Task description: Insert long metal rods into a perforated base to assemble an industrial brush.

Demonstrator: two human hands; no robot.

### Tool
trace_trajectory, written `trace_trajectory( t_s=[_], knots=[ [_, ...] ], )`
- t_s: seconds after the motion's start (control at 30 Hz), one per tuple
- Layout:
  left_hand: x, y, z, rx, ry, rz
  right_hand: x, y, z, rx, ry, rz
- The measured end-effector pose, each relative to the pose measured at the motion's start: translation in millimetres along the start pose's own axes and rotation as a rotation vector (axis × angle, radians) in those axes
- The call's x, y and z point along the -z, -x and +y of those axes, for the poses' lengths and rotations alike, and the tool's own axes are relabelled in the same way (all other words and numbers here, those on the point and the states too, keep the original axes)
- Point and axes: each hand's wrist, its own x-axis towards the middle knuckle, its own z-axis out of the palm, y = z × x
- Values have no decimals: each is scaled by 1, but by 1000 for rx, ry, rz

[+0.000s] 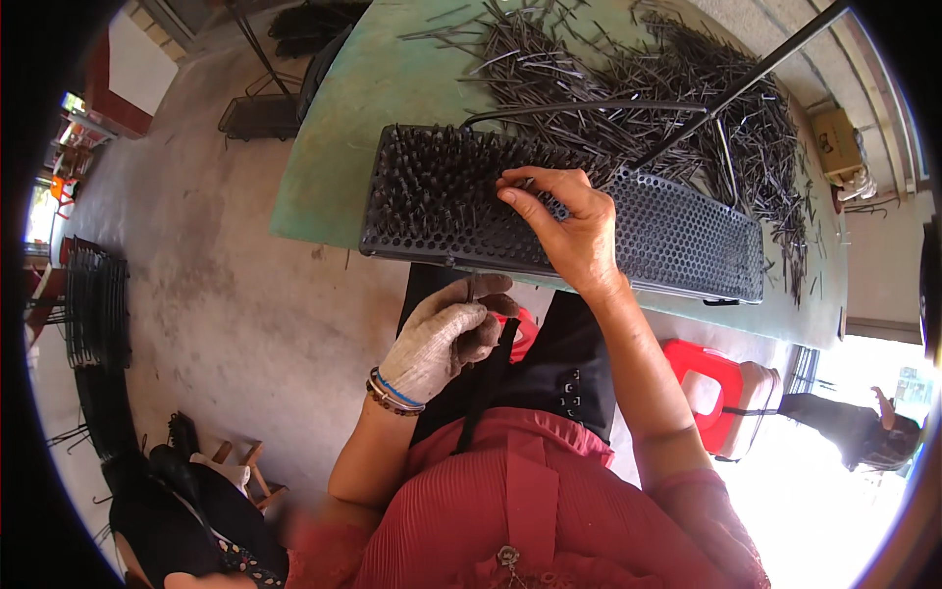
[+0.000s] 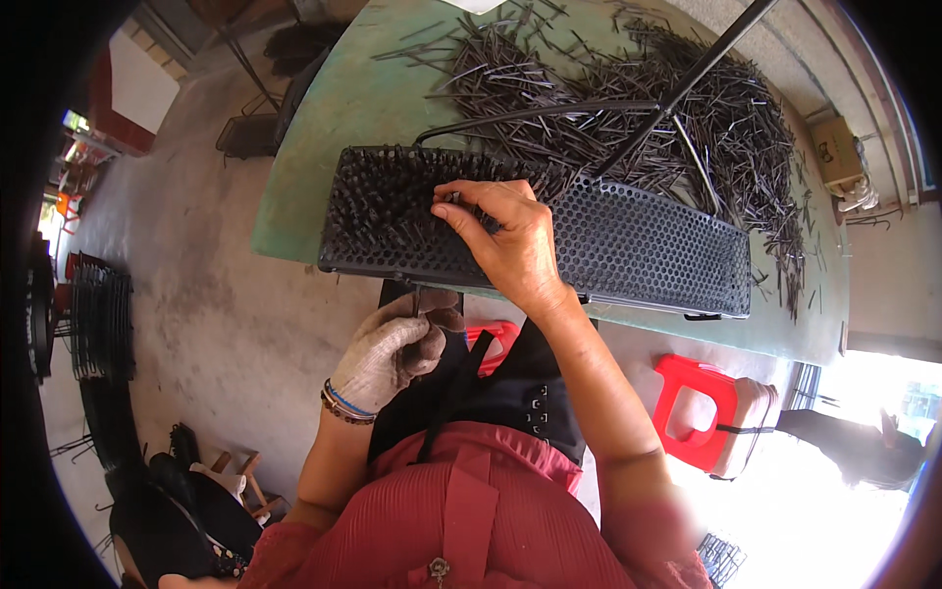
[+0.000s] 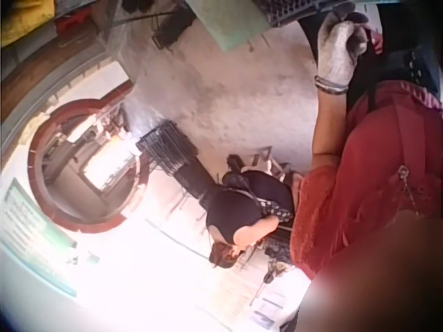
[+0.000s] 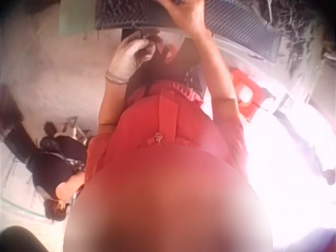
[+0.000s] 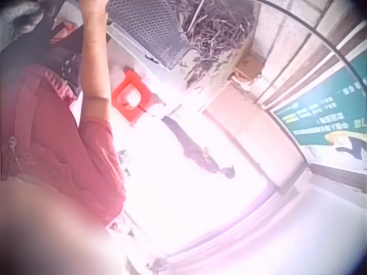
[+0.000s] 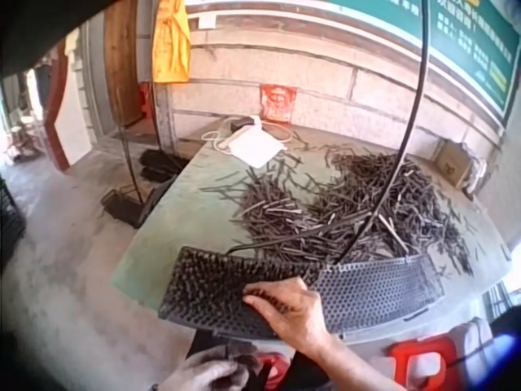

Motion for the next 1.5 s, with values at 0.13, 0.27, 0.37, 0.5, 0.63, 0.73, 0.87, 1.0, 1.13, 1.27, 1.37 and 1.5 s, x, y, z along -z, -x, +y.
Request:
trace_trajectory(
  t_s=[0.13,0.27,0.37,0.5,0.63,0.73,0.87,1.0,1.13,1.27,1.37,1.5],
  knots=[
    [0,-1,0,3,-2,-3,-5,-2,-6,21,-36,59],
    [0,0,0,-13,-21,-29,-12,0,1,244,106,70],
    [0,0,0,-15,-27,-33,-16,0,-1,339,204,40],
    [0,2,-1,-19,-29,-21,-18,2,-6,318,281,51],
    [4,2,-4,-30,7,-36,-18,5,-6,244,295,144],
    [2,1,-1,-36,17,-35,-15,3,-8,220,262,141],
    [-1,1,-3,-83,35,4,-15,5,-10,218,248,134],
    [1,-1,-4,-77,40,-5,-16,9,-8,224,275,130],
    [1,-3,-7,-100,102,9,-14,9,-15,227,234,131],
    [3,-4,-2,-146,271,-6,12,25,-27,284,70,25],
    [5,-3,-4,-164,396,37,22,42,-48,412,26,-315],
    [0,-1,0,-160,392,46,13,58,-47,547,145,-417]
  ],
)
